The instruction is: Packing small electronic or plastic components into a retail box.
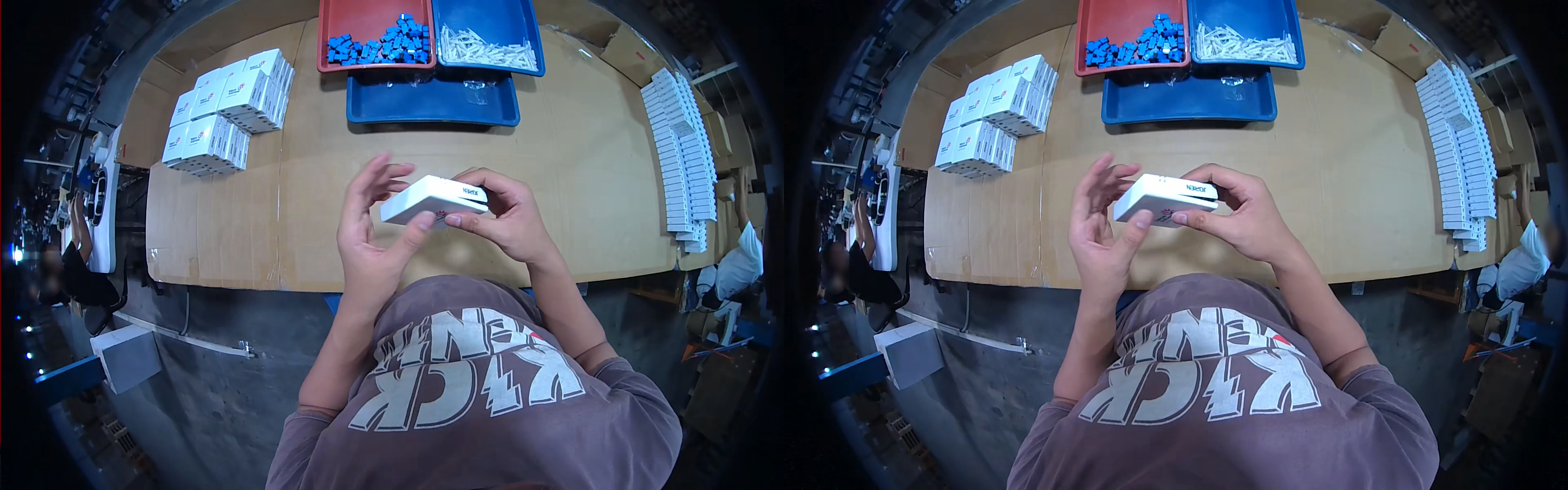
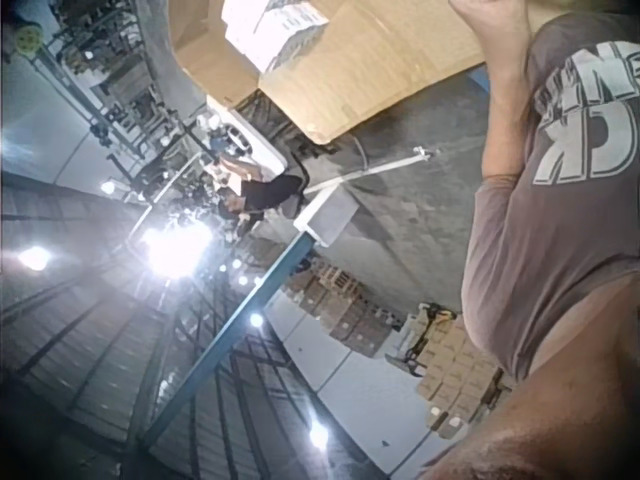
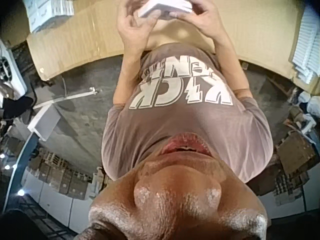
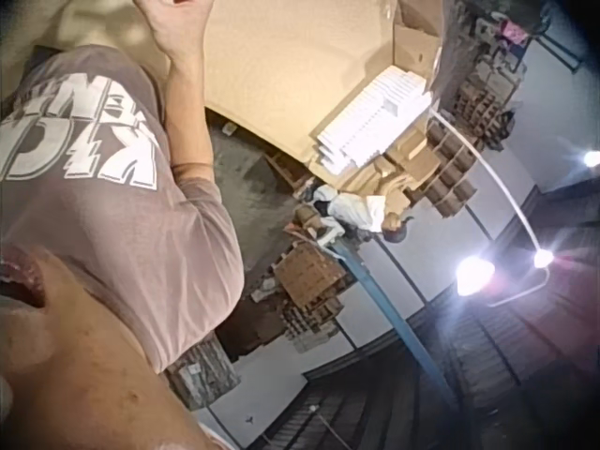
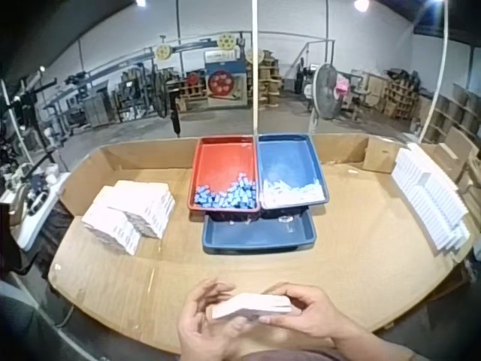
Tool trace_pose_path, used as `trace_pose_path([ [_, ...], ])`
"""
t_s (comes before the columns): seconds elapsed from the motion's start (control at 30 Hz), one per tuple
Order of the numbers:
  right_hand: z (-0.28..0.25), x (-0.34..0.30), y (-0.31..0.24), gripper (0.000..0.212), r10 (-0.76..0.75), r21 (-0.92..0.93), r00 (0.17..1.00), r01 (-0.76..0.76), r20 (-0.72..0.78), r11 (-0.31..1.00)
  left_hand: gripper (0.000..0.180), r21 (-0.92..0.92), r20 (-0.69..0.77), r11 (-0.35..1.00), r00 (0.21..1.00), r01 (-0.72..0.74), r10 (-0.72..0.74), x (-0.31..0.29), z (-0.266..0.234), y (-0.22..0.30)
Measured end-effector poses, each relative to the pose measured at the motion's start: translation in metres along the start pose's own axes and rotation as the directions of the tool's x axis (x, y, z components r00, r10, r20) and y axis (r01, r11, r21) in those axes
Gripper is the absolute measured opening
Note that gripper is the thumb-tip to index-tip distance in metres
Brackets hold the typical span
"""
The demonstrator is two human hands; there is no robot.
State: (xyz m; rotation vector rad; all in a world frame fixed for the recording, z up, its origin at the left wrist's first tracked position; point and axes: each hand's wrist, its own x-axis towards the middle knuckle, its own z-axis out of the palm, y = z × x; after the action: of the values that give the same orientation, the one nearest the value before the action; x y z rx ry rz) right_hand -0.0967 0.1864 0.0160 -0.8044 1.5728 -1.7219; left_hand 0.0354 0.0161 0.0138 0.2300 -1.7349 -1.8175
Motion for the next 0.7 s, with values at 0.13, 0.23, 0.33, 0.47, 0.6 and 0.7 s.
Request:
trace_pose_path([
  [0.13, 0.005, -0.010, 0.008, 0.039, -0.123, -0.077, 0.992, 0.126, 0.036, 0.989, 0.053, 0.079, 0.185, 0.996, 0.981, 0.046, -0.060, -0.004, 0.003, 0.010],
  [0.23, 0.014, -0.021, 0.005, 0.041, -0.051, 0.100, 0.993, 0.061, -0.106, 0.993, 0.044, 0.029, 0.185, 0.995, 0.978, 0.093, -0.097, -0.014, 0.006, 0.006],
  [0.33, 0.009, -0.029, 0.015, 0.041, -0.044, 0.120, 0.994, 0.057, -0.105, 0.991, 0.039, -0.167, 0.151, 0.972, 0.979, 0.163, -0.138, -0.023, 0.016, 0.005],
  [0.47, 0.005, -0.034, 0.015, 0.040, -0.053, 0.109, 0.993, 0.064, -0.101, 0.992, 0.036, -0.154, 0.125, 0.970, 0.978, 0.186, -0.167, -0.028, 0.020, 0.002],
  [0.6, -0.001, -0.034, 0.018, 0.039, -0.168, -0.024, 0.985, 0.166, -0.052, 0.986, 0.036, 0.025, 0.132, 0.999, 0.991, 0.027, -0.030, -0.035, 0.020, -0.009],
  [0.7, -0.002, -0.032, 0.018, 0.041, -0.195, -0.081, 0.981, 0.193, -0.014, 0.978, 0.036, -0.083, 0.052, 0.995, 0.997, 0.062, -0.058, -0.040, 0.024, -0.014],
])
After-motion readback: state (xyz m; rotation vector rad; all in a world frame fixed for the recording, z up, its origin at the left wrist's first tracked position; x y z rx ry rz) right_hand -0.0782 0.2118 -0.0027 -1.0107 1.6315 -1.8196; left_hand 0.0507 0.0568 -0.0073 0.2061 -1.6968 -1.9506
